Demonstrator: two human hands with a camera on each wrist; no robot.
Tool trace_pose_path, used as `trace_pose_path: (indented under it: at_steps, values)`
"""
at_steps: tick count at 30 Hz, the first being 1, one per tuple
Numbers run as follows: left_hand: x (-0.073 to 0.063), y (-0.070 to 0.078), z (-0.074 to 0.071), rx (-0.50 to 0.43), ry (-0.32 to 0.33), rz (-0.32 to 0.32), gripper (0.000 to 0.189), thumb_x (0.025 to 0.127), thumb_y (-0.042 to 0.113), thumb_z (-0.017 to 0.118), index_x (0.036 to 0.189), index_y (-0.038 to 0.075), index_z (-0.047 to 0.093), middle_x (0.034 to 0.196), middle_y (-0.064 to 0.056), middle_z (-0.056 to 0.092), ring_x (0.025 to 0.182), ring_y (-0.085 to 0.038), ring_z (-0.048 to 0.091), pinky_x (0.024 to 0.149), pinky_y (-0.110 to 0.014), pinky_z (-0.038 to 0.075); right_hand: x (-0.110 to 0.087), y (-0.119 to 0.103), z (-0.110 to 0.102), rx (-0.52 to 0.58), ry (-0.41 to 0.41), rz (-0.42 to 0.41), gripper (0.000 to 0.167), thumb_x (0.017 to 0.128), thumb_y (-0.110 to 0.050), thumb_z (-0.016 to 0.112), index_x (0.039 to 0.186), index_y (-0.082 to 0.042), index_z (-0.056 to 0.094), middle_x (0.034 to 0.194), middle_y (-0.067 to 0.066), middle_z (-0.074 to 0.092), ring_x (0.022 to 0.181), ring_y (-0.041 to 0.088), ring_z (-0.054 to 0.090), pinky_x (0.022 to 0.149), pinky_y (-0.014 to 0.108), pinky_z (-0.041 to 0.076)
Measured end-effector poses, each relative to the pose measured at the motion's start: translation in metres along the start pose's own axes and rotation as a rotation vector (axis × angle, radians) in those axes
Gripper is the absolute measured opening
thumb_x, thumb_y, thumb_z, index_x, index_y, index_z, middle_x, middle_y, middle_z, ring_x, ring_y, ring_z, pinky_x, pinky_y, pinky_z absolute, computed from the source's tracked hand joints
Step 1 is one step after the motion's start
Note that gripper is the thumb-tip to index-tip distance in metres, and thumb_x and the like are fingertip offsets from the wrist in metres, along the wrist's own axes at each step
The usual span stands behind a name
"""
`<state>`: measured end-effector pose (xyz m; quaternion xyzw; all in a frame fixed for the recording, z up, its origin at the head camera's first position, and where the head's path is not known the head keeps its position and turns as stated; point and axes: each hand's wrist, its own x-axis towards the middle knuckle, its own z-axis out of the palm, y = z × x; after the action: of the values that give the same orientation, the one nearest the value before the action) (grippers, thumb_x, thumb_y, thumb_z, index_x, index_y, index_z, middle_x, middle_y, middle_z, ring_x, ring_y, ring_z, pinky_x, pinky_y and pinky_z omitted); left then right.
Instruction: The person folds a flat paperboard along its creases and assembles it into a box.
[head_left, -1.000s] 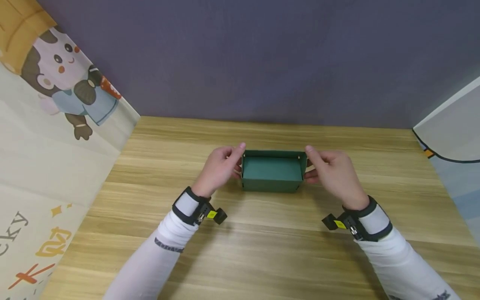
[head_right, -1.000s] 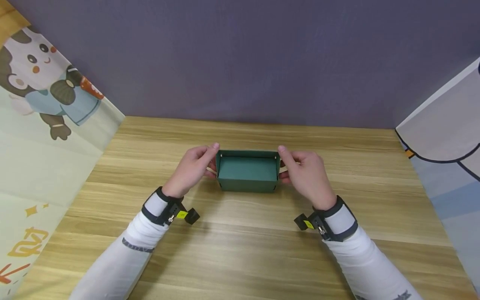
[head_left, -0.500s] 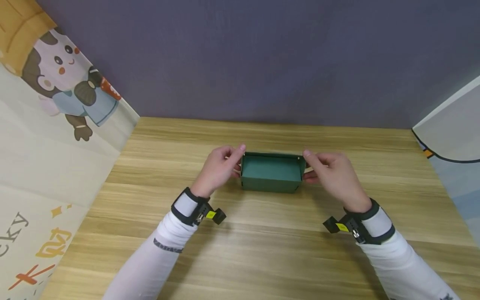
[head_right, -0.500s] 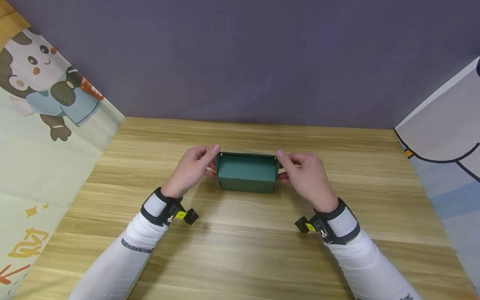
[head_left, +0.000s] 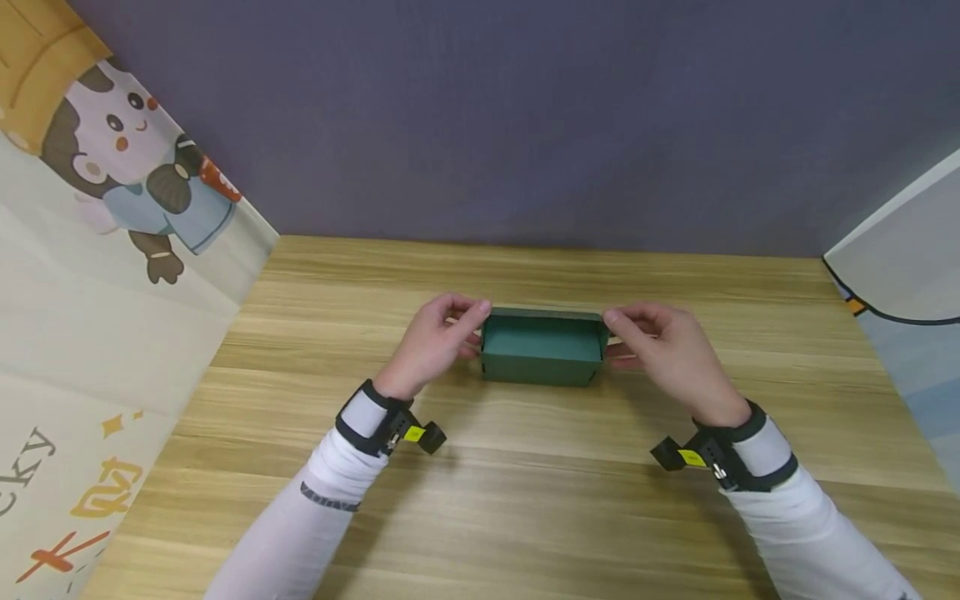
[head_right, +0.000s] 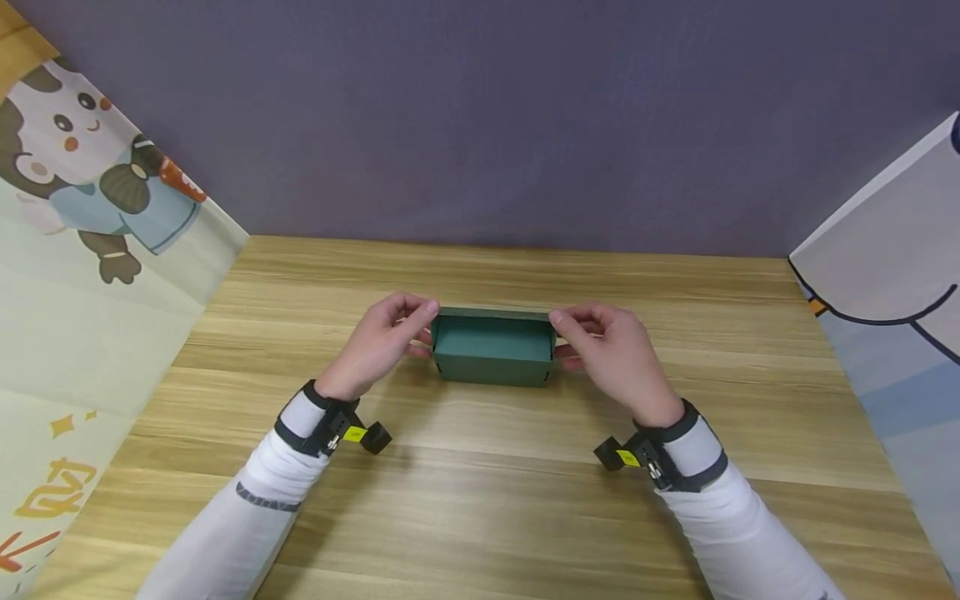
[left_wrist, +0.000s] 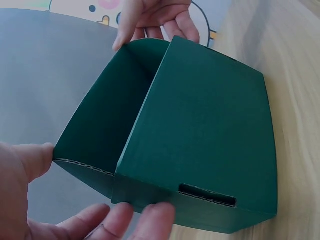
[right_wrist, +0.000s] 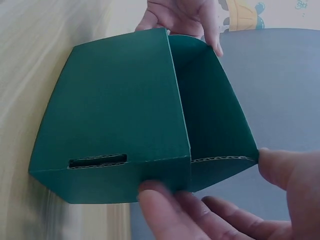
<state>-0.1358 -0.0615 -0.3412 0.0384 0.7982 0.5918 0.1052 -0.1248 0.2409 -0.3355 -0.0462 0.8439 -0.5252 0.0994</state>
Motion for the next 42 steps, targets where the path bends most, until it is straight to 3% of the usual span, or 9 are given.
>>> trace_pose_path:
  at_steps: [7,13,18,24,33,42]
  values:
    - [-0.002,-0.004,-0.001,0.012,-0.048,-0.038,0.057,0.093,0.052,0.057,0.13,0.009,0.055,0.119,-0.007,0.06,0.095,-0.024,0.066,0.082,-0.045,0.057,-0.001,0.004,-0.002,0.066,-0.087,0.04,0.063,0.094,-0.05,0.055,0.134,-0.002,0.052,0.131,0.019,0.057,0.1,0.028,0.069,0.077,0.036,0.059]
    - [-0.003,-0.008,-0.002,-0.066,-0.099,-0.093,0.061,0.093,0.051,0.058,0.136,0.009,0.051,0.134,-0.009,0.056,0.111,-0.028,0.063,0.092,-0.045,0.054,-0.002,0.004,-0.003,0.136,-0.151,0.077,0.064,0.095,-0.046,0.056,0.14,-0.002,0.046,0.141,0.019,0.048,0.109,0.028,0.065,0.082,0.037,0.058]
    - [-0.004,-0.01,-0.002,-0.101,-0.114,-0.123,0.061,0.092,0.053,0.058,0.136,0.011,0.052,0.136,-0.008,0.056,0.111,-0.029,0.064,0.093,-0.049,0.052,-0.001,0.007,-0.003,0.188,-0.181,0.095,0.066,0.095,-0.046,0.056,0.141,-0.001,0.043,0.141,0.019,0.047,0.113,0.026,0.062,0.086,0.038,0.056]
    - [-0.004,-0.012,-0.001,-0.148,-0.125,-0.136,0.06,0.092,0.052,0.058,0.133,0.008,0.052,0.132,-0.009,0.056,0.114,-0.03,0.061,0.092,-0.046,0.053,0.0,0.011,0.003,0.229,-0.171,0.106,0.068,0.095,-0.048,0.055,0.14,0.0,0.041,0.137,0.018,0.047,0.117,0.02,0.058,0.094,0.036,0.052]
    - [-0.004,-0.015,0.0,-0.202,-0.137,-0.131,0.058,0.092,0.05,0.059,0.13,0.006,0.05,0.126,-0.009,0.055,0.115,-0.028,0.059,0.094,-0.041,0.053,0.0,0.014,0.008,0.294,-0.15,0.101,0.068,0.095,-0.046,0.056,0.14,0.002,0.039,0.138,0.017,0.044,0.116,0.015,0.057,0.093,0.03,0.053]
    - [-0.006,-0.02,-0.002,-0.194,-0.177,-0.089,0.055,0.094,0.042,0.061,0.135,0.007,0.048,0.13,-0.009,0.053,0.117,-0.027,0.058,0.094,-0.039,0.053,-0.002,0.018,0.008,0.241,-0.142,0.068,0.066,0.095,-0.042,0.058,0.143,-0.001,0.038,0.139,0.015,0.044,0.115,0.015,0.059,0.096,0.037,0.051]
